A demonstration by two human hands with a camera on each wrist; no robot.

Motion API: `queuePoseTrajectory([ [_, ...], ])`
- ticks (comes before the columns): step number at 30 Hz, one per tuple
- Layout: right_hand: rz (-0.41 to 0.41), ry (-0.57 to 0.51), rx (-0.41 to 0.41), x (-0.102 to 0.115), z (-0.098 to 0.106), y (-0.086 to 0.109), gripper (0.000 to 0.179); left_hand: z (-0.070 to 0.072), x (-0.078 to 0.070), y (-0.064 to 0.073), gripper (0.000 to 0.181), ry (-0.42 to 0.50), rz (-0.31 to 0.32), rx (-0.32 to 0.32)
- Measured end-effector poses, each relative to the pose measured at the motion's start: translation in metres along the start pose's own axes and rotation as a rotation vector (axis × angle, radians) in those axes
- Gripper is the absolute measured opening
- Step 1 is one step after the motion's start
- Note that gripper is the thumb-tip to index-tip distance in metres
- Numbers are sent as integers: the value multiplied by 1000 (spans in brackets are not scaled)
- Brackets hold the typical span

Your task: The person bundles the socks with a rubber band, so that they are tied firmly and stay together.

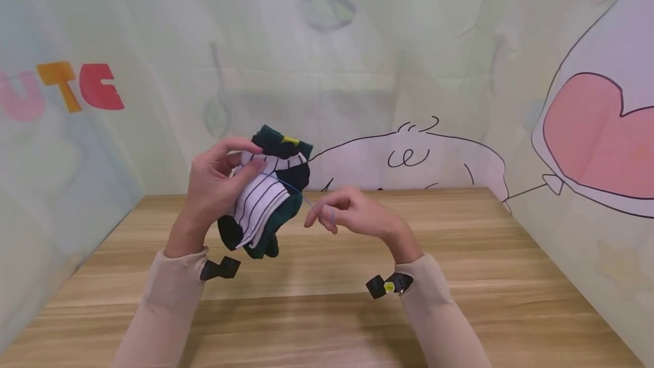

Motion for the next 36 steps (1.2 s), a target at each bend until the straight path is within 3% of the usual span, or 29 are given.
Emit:
queuePoseTrajectory([
  [5, 226, -318, 37, 11, -6, -4, 54, 4, -6, 0, 23, 8, -52, -33],
  [8, 274, -356, 49, 12, -8, -6, 48, 4, -7, -1, 23, 13, -56, -35],
  [12, 225, -200, 2, 8, -7, -7, 43, 4, -7, -1, 23, 21, -49, -31],
  [15, 137, -26, -72, 5, -2, -7, 36, 3, -6, -1, 22, 21, -49, -22],
  [20, -11, 284, -273, 2, 13, -7, 22, 0, -2, 0, 21, -7, -52, -7],
  [23, -39, 414, -409, 4, 21, -7, 19, -3, -2, 0, 20, -27, -62, 3],
  [26, 7, 498, -567, 11, 27, -3, 18, -5, -2, 1, 20, -36, -73, 2],
  [29, 108, 565, -697, 23, 29, 1, 18, -6, -4, 0, 20, -35, -79, 1],
  [33, 224, 659, -743, 34, 24, 2, 19, -9, -5, 0, 20, -34, -76, 10],
  [36, 242, 695, -756, 38, 23, 3, 19, -10, -4, 0, 19, -41, -71, 6],
])
Point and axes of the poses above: each hand's wrist, its own y-axis away from the middle knuckle, its own z-axis out of the back of the hand, x = y × z, the point moved 10 cm from there along -y, towards the middle knuckle, and after that the axes turned 6 degrees about -y, right-handed, at the moved point
